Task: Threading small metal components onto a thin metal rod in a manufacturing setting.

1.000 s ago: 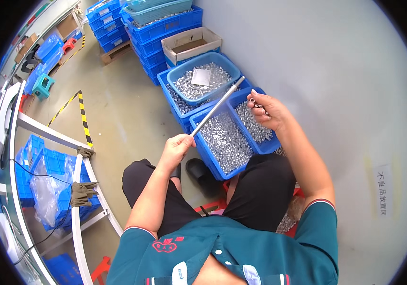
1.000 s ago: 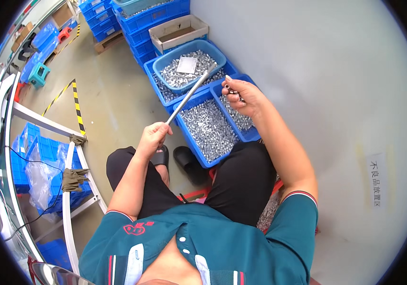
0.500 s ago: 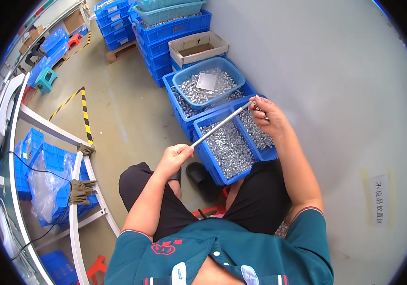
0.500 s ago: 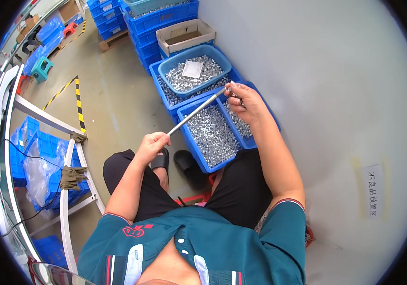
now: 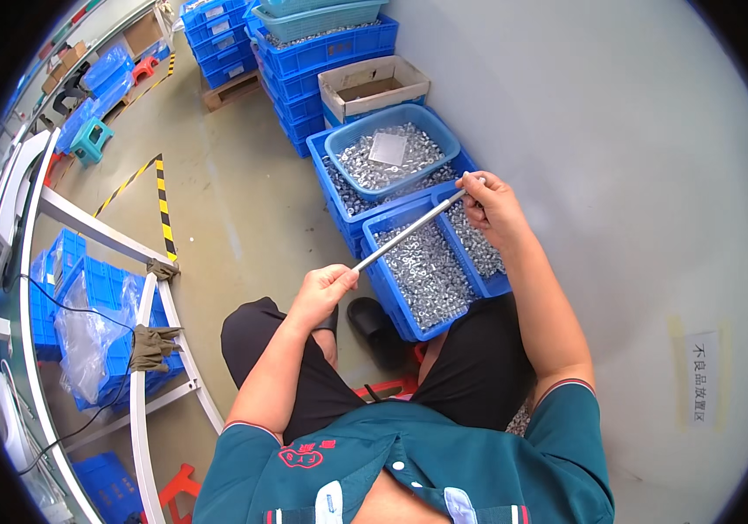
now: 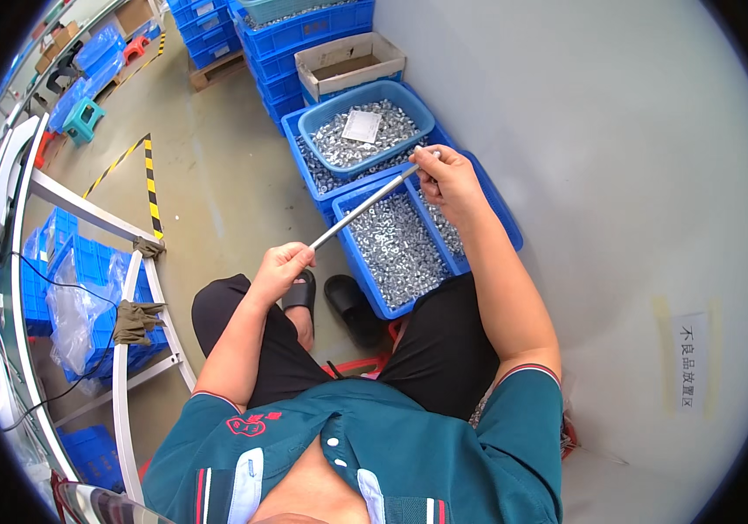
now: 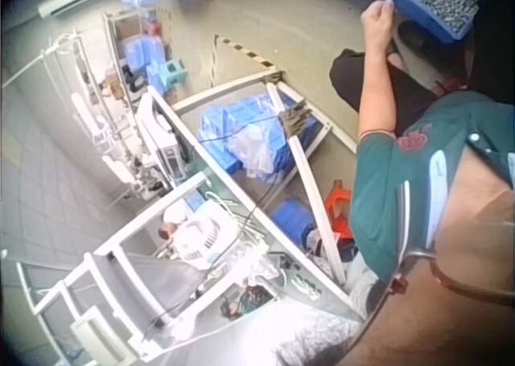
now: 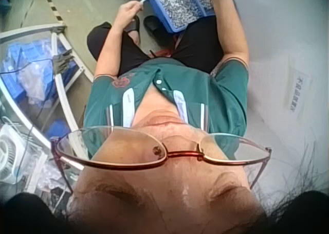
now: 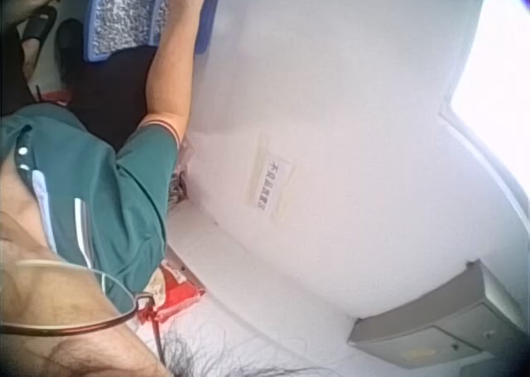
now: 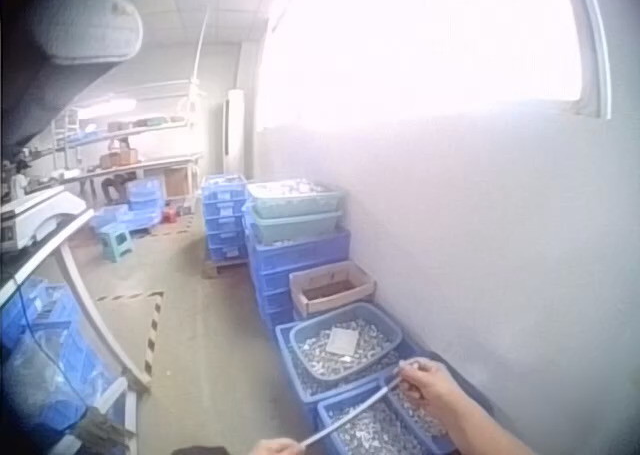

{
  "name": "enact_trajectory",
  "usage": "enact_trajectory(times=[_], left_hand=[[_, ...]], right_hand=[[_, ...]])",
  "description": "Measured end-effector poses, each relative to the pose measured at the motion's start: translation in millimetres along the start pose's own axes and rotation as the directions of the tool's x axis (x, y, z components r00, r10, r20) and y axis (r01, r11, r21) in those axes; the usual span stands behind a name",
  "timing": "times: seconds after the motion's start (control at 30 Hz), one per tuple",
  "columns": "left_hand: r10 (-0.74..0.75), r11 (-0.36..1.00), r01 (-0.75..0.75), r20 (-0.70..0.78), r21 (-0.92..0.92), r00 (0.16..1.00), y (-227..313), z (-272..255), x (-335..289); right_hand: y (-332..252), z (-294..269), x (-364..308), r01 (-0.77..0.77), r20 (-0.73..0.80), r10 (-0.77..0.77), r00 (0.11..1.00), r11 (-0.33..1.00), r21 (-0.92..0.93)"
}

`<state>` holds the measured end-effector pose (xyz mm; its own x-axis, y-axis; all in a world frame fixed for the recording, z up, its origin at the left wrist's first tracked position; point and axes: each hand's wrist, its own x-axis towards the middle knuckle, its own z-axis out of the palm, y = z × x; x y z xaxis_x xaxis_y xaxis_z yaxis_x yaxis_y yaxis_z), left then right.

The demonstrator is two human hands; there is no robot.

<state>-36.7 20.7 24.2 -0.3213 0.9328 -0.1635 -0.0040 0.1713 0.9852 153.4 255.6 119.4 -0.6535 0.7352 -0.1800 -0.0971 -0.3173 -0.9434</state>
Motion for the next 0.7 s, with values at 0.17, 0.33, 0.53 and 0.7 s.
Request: enact_trajectory(times=[0.17,0.33,0.53,0.7], left_hand=[[0.037,0.998,-0.034,-0.06,0.055,0.998,-2.5,-0.7,-0.4],[-0.036,0.992,0.043,-0.063,0.119,0.997,4.8,4.4,-0.4],[0.036,0.998,-0.033,-0.054,0.055,0.998,3.3,3.0,1.4],[0.045,0.999,-0.044,-0.053,0.018,0.998,5.8,2.5,2.4]], right_hand=[[-2.6,3.3,-0.3,0.083,-0.039,-0.097,0.995,0.958,-0.275],[5.2,3.4,-0.4,0.037,-0.017,-0.045,0.999,0.946,-0.321],[-4.9,15.8,-7.8,0.032,0.068,-0.022,0.997,0.988,-0.148],[-4.3,-3.5,-3.6,-0.071,0.024,0.072,0.997,0.996,-0.046]])
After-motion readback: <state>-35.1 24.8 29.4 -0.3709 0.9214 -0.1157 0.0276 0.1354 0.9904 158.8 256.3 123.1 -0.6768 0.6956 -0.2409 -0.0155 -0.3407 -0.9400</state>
